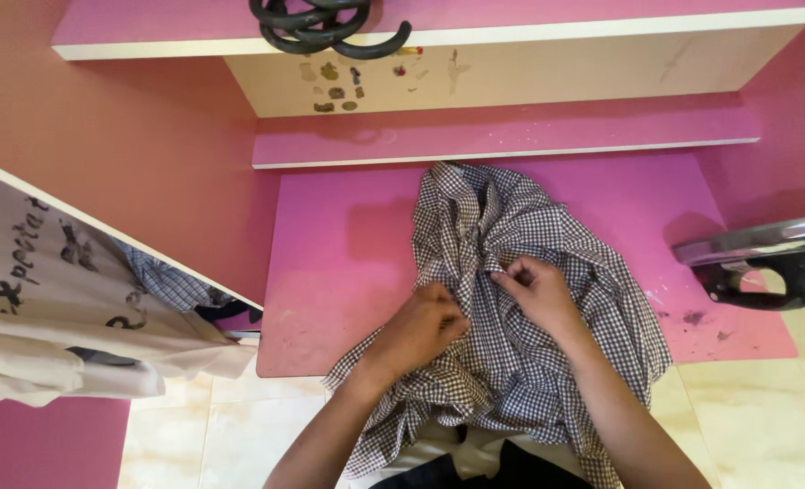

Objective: The person irons a white t-shirt on a pink ironing board, then hangs it on a hanger in a closet. They then retrieve a checkered shirt, lay it on the board, and begin buttoning it.

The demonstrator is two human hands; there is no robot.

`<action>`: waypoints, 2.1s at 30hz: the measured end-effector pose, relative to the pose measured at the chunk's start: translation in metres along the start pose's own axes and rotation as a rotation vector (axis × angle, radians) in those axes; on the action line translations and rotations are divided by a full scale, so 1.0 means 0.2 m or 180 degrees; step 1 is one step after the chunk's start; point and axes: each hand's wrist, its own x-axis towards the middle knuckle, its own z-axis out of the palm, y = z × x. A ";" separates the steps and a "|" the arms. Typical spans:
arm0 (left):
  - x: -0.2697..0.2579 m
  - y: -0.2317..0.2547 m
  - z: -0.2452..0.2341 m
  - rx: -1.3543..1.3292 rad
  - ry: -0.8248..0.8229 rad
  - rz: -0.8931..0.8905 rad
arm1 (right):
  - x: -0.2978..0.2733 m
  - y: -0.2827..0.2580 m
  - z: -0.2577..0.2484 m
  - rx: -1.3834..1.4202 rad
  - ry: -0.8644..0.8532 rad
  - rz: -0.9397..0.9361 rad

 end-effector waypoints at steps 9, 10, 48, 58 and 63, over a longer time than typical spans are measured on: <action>0.13 -0.22 0.17 0.0710 0.0942 0.0124 | 0.03 0.03 0.06 -0.0551 0.0177 -0.0526; 0.15 -0.24 0.14 0.0529 0.0996 0.0005 | 0.04 0.04 0.08 -0.0606 0.0177 -0.0681; 0.37 -0.39 0.05 0.0058 0.0777 -0.0155 | 0.02 -0.17 -0.20 -0.1577 -0.0022 -0.0897; 0.24 -0.07 -0.01 0.1376 0.0740 0.0161 | 0.08 -0.05 -0.11 -0.1189 -0.0059 -0.1217; 0.33 -0.02 -0.02 0.0812 0.0934 0.0275 | 0.11 -0.11 -0.15 -0.0747 -0.0176 -0.0437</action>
